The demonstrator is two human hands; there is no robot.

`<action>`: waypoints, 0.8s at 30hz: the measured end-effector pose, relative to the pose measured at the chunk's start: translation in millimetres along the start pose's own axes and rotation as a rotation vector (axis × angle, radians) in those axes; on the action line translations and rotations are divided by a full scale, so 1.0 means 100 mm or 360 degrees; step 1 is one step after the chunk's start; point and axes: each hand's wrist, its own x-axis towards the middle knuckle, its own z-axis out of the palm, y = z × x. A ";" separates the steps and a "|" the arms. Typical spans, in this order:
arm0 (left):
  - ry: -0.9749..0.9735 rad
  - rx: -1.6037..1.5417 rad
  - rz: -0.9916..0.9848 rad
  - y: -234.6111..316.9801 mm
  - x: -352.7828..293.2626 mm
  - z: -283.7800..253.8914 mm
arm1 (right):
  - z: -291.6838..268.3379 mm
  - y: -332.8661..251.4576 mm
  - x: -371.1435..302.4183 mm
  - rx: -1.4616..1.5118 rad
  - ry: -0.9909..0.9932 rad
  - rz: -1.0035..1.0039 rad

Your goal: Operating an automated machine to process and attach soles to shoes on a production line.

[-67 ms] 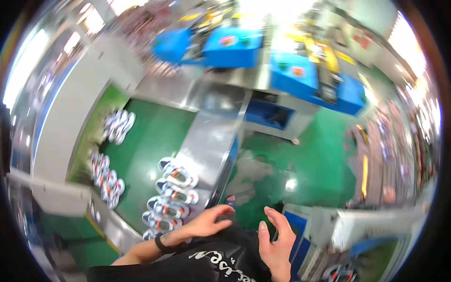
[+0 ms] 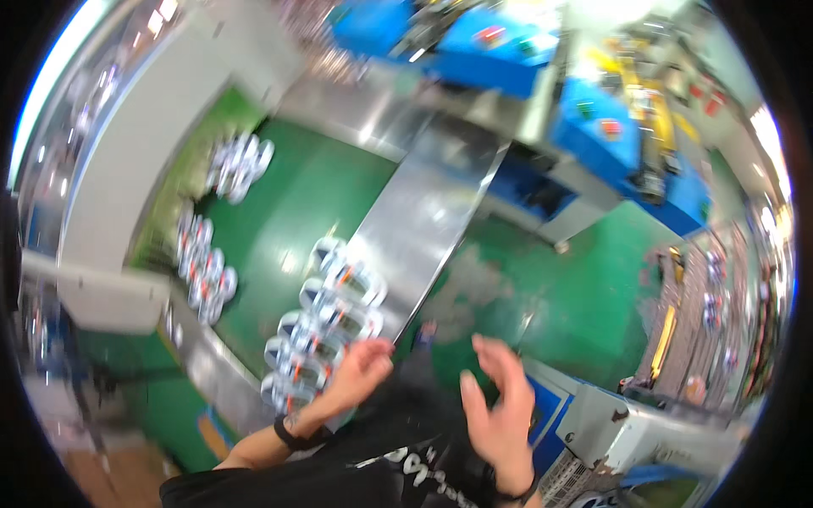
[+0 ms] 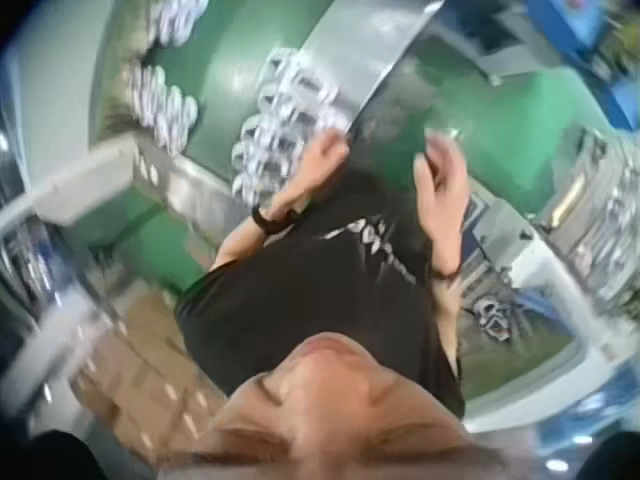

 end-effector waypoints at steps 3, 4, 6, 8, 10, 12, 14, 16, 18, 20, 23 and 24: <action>0.0849 -0.0588 -0.0249 -0.45 -0.45 -0.27 | 1.05 0.31 0.94 -0.0501 -0.0669 -0.0165; 0.1087 -0.0874 -0.0275 -0.57 -0.53 -0.20 | 1.45 0.58 1.12 -0.0746 -0.0705 -0.0234; 0.1185 -0.0816 -0.0250 -0.66 -0.33 -0.18 | 2.31 1.18 1.41 -0.0995 -0.0795 -0.0392; 0.1365 -0.0565 -0.0224 -0.71 0.16 -0.14 | 2.77 1.45 1.62 -0.0990 -0.0816 -0.0450; 0.1612 -0.0332 -0.0416 -0.89 0.57 -0.31 | 3.00 1.47 1.73 -0.0867 -0.0808 -0.0493; 0.1957 -0.0357 -0.0317 -1.06 0.88 -0.30 | 3.03 1.46 1.83 -0.0884 -0.0958 -0.0277; 0.1989 -0.0170 -0.0381 -1.14 1.15 -0.20 | 2.73 1.65 2.02 -0.0875 -0.0904 -0.0135; 0.2036 0.0351 -0.0428 -1.20 1.17 -0.28 | 2.26 1.43 2.04 -0.0520 -0.0859 0.0358; 0.1616 -0.0936 -0.0409 -1.11 1.02 -0.50 | 1.74 1.33 1.83 0.0031 -0.0676 0.0428; 0.1551 0.0306 -0.1181 -1.28 1.12 -0.76 | 1.09 1.39 1.54 0.0362 -0.0404 0.0642; 0.0691 -0.0447 -0.0217 -0.30 1.01 -0.59 | 0.12 0.67 0.87 0.0705 -0.0040 0.0673; 0.0358 -0.0390 0.0033 -0.05 1.08 -0.88 | 0.14 0.40 0.69 0.0774 0.0215 0.0549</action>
